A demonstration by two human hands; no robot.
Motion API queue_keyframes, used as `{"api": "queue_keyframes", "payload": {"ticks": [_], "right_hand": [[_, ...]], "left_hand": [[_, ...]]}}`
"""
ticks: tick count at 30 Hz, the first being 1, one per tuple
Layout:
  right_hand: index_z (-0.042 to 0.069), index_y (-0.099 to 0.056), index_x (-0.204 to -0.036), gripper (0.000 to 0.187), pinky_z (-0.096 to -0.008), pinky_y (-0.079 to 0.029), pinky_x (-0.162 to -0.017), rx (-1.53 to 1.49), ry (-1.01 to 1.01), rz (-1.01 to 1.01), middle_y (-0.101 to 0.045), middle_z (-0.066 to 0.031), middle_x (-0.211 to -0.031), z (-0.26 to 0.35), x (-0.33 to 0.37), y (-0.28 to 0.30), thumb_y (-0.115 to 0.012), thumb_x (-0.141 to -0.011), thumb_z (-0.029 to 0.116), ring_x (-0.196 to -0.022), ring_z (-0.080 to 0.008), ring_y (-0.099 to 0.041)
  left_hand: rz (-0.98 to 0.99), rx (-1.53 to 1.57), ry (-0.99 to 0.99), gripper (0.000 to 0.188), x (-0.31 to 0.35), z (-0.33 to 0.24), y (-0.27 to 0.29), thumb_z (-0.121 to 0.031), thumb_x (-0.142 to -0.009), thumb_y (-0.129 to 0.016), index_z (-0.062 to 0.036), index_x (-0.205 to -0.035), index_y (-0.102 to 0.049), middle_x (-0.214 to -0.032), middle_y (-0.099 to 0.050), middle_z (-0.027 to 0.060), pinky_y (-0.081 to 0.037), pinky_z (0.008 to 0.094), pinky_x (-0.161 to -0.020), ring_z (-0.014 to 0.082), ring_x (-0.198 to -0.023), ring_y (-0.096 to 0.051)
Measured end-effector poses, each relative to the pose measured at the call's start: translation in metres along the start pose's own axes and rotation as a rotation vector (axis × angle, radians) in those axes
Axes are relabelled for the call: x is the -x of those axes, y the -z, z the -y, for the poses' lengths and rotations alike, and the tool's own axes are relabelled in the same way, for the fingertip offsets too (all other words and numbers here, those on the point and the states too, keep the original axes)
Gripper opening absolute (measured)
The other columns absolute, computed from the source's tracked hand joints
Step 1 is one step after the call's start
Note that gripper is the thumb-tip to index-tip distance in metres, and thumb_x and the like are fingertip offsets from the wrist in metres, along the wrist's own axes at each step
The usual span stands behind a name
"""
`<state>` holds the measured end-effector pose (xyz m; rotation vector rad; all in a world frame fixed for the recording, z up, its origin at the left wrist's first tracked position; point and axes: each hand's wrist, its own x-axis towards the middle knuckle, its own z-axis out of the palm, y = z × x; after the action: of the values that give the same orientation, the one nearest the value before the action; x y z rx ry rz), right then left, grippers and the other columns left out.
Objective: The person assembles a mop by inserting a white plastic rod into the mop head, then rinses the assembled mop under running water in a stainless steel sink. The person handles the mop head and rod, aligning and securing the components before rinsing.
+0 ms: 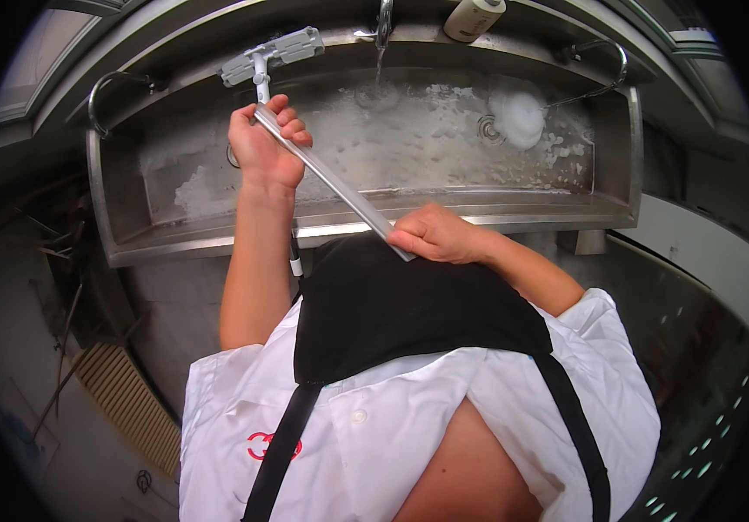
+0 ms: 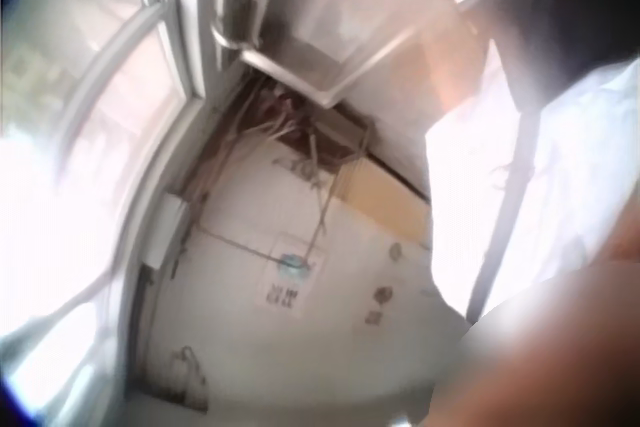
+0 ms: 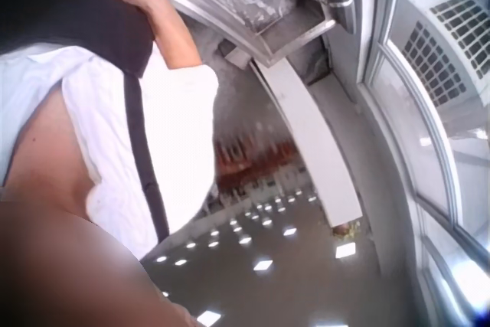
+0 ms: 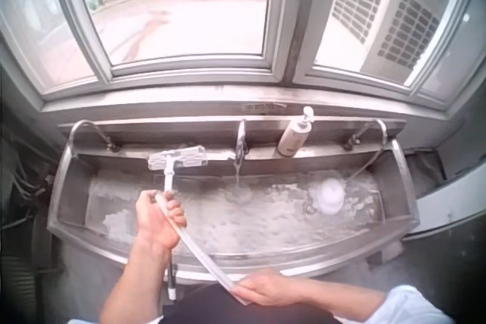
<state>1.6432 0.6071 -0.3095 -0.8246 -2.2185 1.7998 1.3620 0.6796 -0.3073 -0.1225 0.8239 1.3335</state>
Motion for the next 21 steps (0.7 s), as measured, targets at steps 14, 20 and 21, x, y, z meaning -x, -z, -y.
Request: {"api": "queue_keyframes", "payload": {"ticks": [14, 20, 21], "right_hand": [[0.001, -0.057, -0.082, 0.040, -0.0403, -0.043, -0.065, -0.177, 0.009, 0.125, -0.054, -0.0136, -0.071, -0.002, 0.005, -0.002, -0.051, -0.104, 0.034, -0.066, -0.0289, -0.051], [0.001, -0.057, -0.084, 0.040, -0.0402, -0.044, -0.068, -0.170, -0.011, 0.108, -0.054, -0.0135, -0.074, 0.000, 0.006, -0.002, -0.051, -0.105, 0.034, -0.069, -0.0284, -0.052], [0.001, -0.057, -0.083, 0.040, -0.0403, -0.044, -0.068, -0.178, -0.017, 0.106, -0.055, -0.0135, -0.074, 0.000, 0.008, -0.002, -0.050, -0.105, 0.034, -0.069, -0.0284, -0.052]], "left_hand": [[-0.049, -0.045, -0.048, 0.023, 0.025, 0.006, -0.030, -0.028, -0.093, -0.042, -0.0094, -0.087, -0.054, -0.067, -0.041, -0.0008, -0.053, 0.0353, -0.066, 0.0119, -0.055, -0.041], [-0.001, -0.103, -0.051, 0.026, 0.031, 0.012, -0.048, -0.033, -0.092, -0.043, -0.0108, -0.081, -0.049, -0.064, -0.037, -0.0016, -0.043, 0.0286, -0.054, 0.0109, -0.051, -0.035], [0.023, -0.122, -0.053, 0.026, 0.024, 0.011, -0.037, -0.033, -0.092, -0.043, -0.0114, -0.078, -0.047, -0.062, -0.036, -0.0018, -0.038, 0.0272, -0.050, 0.0106, -0.049, -0.033]]}}
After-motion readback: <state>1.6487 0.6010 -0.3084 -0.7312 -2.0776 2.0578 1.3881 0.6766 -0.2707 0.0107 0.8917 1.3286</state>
